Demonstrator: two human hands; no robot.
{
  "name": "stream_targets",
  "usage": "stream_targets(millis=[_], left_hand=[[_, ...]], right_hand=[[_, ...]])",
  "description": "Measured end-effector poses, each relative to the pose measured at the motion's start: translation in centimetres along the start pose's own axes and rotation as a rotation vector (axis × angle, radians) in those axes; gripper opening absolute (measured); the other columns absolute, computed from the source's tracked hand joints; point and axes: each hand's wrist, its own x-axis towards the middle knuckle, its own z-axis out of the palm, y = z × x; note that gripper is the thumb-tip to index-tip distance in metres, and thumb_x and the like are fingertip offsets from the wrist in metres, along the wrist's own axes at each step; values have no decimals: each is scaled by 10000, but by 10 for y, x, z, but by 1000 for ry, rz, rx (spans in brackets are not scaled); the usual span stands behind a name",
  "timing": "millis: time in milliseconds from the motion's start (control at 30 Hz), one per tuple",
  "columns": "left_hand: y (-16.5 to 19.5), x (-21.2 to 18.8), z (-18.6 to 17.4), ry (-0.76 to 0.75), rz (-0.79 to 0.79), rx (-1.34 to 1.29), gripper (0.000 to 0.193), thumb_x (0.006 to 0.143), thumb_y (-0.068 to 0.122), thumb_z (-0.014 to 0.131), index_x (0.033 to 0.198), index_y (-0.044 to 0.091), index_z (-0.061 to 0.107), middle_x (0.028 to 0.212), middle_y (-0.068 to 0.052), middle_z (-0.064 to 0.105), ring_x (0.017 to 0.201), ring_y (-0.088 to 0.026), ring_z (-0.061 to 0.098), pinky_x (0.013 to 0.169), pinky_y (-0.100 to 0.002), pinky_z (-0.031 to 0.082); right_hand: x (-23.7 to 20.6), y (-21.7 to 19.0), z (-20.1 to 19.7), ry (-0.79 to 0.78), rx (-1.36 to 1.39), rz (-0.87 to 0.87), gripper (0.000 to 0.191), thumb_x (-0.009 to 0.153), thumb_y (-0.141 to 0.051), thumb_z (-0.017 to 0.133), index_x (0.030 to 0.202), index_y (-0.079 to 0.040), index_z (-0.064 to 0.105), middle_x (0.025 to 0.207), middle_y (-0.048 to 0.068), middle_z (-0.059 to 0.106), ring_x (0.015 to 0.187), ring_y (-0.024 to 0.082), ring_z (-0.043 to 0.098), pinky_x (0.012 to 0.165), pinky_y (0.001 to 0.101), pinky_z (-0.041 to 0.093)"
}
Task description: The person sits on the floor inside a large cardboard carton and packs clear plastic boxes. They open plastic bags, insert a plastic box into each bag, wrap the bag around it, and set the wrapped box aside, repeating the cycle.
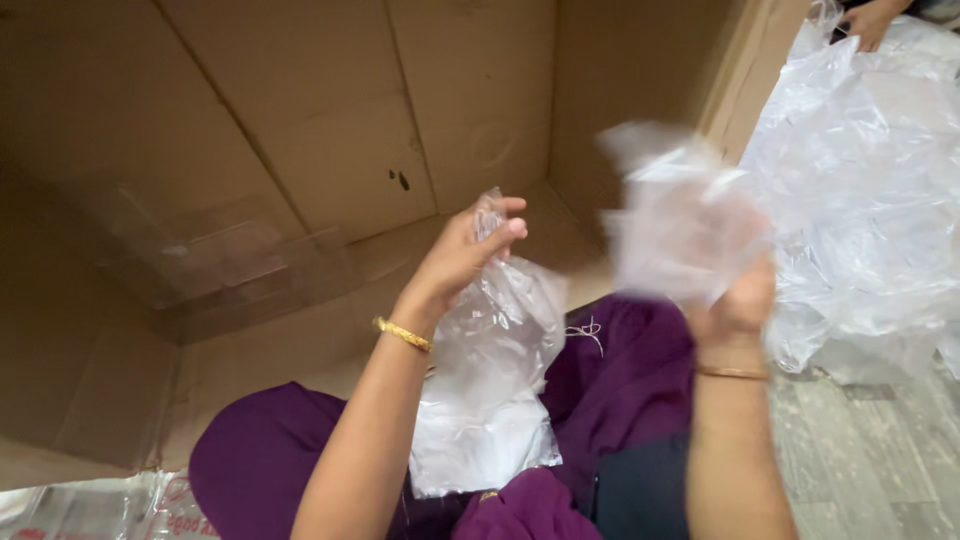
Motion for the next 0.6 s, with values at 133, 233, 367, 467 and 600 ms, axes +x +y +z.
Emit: stream_targets(millis=[133, 233, 367, 467, 600], left_hand=[[-5, 7, 1, -34, -33, -139, 452, 994, 403, 587, 1220, 32, 710, 993, 1, 750, 935, -83, 660, 854, -256, 536], [-6, 11, 6, -93, 33, -229, 415, 1028, 354, 614, 1238, 12, 716, 1005, -16, 742, 961, -103, 666, 895, -267, 536], [-3, 8, 5, -91, 51, -39, 359, 963, 248, 687, 1260, 47, 698, 963, 16, 704, 917, -75, 642, 853, -253, 525], [1, 2, -3, -69, 68, 3, 311, 956, 215, 696, 1210, 40, 739, 928, 16, 704, 867, -74, 631, 820, -248, 523], [4, 0, -13, -27, 136, 1, 261, 986, 205, 687, 1159, 33, 781, 918, 5, 699, 863, -75, 627, 816, -242, 517]], right_hand=[[3, -18, -92, 659, -156, -321, 495, 1071, -450, 532, 1402, -100, 643, 1237, 74, 711, 805, 180, 666, 501, 281, 375], [27, -3, -128, 940, -200, -343, 450, 1053, -411, 579, 1344, -69, 538, 1217, 128, 658, 780, 225, 696, 514, 336, 479], [66, 17, -140, 909, -85, -138, 466, 950, -313, 543, 1342, -107, 397, 1315, 148, 550, 905, 319, 654, 753, 449, 573], [88, 24, -126, 682, -147, -71, 554, 962, -244, 638, 1447, -64, 439, 1478, 163, 443, 1209, 319, 513, 1065, 526, 473], [101, 29, -99, 585, -376, -38, 535, 994, -192, 635, 1476, -48, 452, 1472, 150, 494, 1265, 283, 529, 1090, 459, 480]])
